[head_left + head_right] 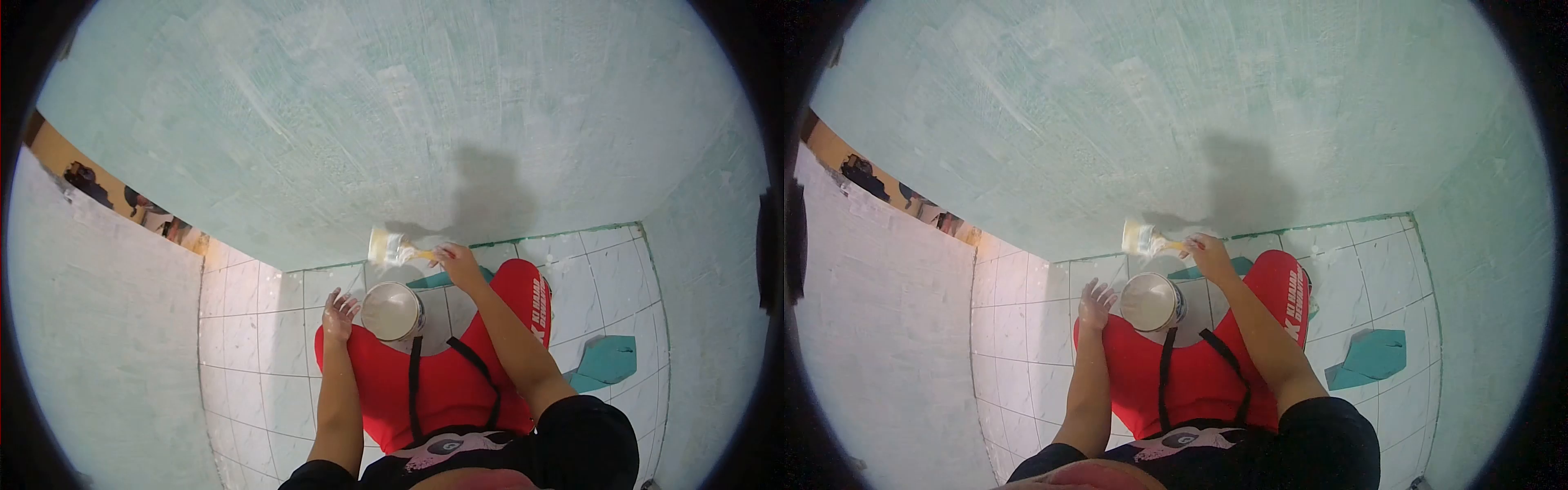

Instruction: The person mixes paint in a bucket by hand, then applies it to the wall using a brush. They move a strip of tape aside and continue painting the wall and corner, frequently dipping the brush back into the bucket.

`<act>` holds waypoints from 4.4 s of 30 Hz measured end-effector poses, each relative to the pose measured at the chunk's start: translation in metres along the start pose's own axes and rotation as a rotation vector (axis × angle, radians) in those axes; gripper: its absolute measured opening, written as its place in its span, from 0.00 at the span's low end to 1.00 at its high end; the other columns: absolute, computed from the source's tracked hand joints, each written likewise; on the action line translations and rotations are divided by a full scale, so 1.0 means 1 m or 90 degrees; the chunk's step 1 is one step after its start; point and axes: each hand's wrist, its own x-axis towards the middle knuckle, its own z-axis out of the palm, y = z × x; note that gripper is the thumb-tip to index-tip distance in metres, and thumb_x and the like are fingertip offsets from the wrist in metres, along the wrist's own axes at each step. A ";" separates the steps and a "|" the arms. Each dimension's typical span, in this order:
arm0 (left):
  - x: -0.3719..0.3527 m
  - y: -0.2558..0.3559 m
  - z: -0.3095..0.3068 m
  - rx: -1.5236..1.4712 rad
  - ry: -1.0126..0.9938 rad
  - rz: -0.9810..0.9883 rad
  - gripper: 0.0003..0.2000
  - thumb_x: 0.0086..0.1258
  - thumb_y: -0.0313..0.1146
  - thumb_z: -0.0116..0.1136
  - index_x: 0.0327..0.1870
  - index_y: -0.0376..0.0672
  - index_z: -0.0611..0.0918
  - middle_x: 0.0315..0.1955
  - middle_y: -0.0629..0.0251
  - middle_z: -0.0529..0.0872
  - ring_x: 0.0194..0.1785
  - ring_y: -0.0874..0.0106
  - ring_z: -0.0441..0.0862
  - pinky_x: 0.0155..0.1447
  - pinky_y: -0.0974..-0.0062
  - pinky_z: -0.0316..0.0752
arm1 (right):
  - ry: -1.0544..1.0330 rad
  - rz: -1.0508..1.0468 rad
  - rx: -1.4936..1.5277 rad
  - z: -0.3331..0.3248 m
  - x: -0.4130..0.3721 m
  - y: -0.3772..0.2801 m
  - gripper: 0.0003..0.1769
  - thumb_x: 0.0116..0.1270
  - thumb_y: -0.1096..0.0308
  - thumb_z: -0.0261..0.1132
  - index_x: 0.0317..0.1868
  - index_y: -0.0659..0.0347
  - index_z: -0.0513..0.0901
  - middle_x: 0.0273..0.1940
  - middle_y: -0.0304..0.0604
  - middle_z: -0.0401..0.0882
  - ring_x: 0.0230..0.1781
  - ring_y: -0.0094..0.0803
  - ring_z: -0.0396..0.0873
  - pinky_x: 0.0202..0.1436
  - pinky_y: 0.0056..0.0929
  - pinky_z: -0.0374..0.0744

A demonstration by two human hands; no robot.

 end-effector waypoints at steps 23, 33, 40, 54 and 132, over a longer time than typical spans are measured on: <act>0.012 -0.014 0.014 0.106 -0.102 -0.030 0.26 0.72 0.54 0.40 0.63 0.45 0.66 0.46 0.60 0.72 0.46 0.65 0.73 0.46 0.65 0.73 | 0.155 0.297 -0.144 -0.013 0.004 0.074 0.20 0.66 0.60 0.50 0.32 0.73 0.74 0.29 0.59 0.78 0.26 0.54 0.77 0.33 0.46 0.74; -0.007 -0.001 0.009 0.086 -0.078 -0.021 0.26 0.72 0.54 0.39 0.62 0.45 0.66 0.45 0.62 0.73 0.47 0.64 0.72 0.48 0.63 0.70 | 0.201 -0.032 -0.026 -0.025 -0.005 -0.134 0.13 0.70 0.66 0.48 0.37 0.67 0.75 0.21 0.39 0.72 0.15 0.21 0.67 0.20 0.24 0.67; -0.017 0.004 0.007 0.077 -0.075 -0.006 0.26 0.72 0.53 0.38 0.62 0.44 0.66 0.44 0.63 0.74 0.46 0.65 0.72 0.48 0.64 0.70 | 0.270 -0.137 -0.049 -0.022 0.021 -0.147 0.11 0.67 0.70 0.52 0.43 0.69 0.73 0.23 0.55 0.76 0.22 0.54 0.74 0.28 0.38 0.71; -0.015 0.002 0.008 0.071 -0.078 -0.020 0.26 0.73 0.53 0.37 0.62 0.45 0.66 0.45 0.62 0.74 0.48 0.65 0.72 0.49 0.63 0.71 | -0.040 0.319 -0.413 0.051 0.006 0.146 0.17 0.63 0.65 0.50 0.43 0.67 0.80 0.36 0.60 0.81 0.42 0.56 0.79 0.47 0.49 0.76; -0.023 0.013 0.003 0.066 -0.094 -0.020 0.23 0.74 0.50 0.34 0.60 0.43 0.67 0.44 0.62 0.75 0.48 0.64 0.73 0.48 0.64 0.72 | -0.046 0.405 -0.450 0.054 0.030 0.208 0.18 0.61 0.64 0.51 0.41 0.66 0.83 0.45 0.58 0.80 0.47 0.51 0.79 0.50 0.46 0.76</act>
